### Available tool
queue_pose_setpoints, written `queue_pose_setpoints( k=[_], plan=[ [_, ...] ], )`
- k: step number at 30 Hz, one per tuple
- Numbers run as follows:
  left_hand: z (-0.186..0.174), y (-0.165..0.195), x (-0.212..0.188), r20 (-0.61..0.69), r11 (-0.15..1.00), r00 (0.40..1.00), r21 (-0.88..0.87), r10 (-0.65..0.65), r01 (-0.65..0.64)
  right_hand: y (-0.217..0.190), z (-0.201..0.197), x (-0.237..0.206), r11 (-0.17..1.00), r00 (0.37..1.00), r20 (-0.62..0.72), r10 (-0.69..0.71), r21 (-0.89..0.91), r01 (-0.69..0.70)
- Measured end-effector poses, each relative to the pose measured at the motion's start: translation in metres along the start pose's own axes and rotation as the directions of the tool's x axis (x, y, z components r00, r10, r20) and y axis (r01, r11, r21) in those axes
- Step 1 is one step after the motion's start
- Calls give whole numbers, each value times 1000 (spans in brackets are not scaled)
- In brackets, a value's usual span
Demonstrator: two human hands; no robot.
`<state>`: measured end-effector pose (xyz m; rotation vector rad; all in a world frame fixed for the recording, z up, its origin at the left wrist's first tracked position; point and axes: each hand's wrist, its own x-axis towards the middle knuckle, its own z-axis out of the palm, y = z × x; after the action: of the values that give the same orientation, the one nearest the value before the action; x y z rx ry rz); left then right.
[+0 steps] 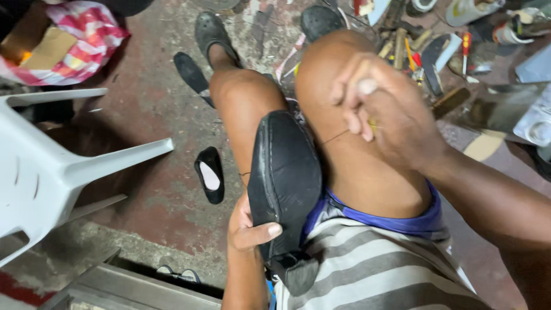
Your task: The person sits on the floor and sews a black high-heeled shoe using a needle and thread. They repeatedly push the needle through the shoe's sole and pull the thread to stitch the material.
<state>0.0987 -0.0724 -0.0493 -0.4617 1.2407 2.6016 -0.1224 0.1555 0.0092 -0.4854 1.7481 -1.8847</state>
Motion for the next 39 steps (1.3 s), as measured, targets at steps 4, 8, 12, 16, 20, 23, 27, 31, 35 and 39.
queue_pose_setpoints(
  k=[4, 8, 12, 16, 20, 23, 27, 31, 35, 39],
  plan=[
    [-22, -24, -3, 209, 977, 967, -183, 146, -108, 8, -6, -14, 992, 991, -130, -19, 123, 35],
    [-36, -45, -9, 232, 922, 952, -373, 198, -101, 16, -21, -29, 880, 972, -184, 148, 474, -45],
    [-43, -48, -14, 256, 894, 946, -442, 198, -68, 30, -34, -38, 841, 961, -202, 191, 539, -53],
    [-39, -41, -18, 231, 870, 962, -493, 147, -15, 31, -27, -44, 877, 931, -323, 173, 481, 4],
    [-37, -31, -13, 334, 893, 925, -449, 182, -14, 3, -3, -48, 956, 976, -218, -18, -289, -47],
    [-40, -24, -9, 420, 933, 884, -357, 205, -47, -20, 22, -51, 836, 985, 97, -142, -521, 172],
    [-40, -18, -14, 400, 950, 912, -309, 93, 38, -29, 55, -49, 732, 933, 291, -212, -585, 349],
    [-41, -14, -18, 360, 972, 930, -233, 70, 17, -33, 67, -44, 736, 917, 332, -221, -561, 380],
    [-41, -6, -19, 333, 997, 942, -79, 48, -23, -36, 68, -39, 768, 917, 342, -207, -524, 369],
    [-32, 3, -17, 270, 987, 957, 89, 106, -134, -34, 67, -37, 695, 913, 360, -192, -608, 385]
  ],
)
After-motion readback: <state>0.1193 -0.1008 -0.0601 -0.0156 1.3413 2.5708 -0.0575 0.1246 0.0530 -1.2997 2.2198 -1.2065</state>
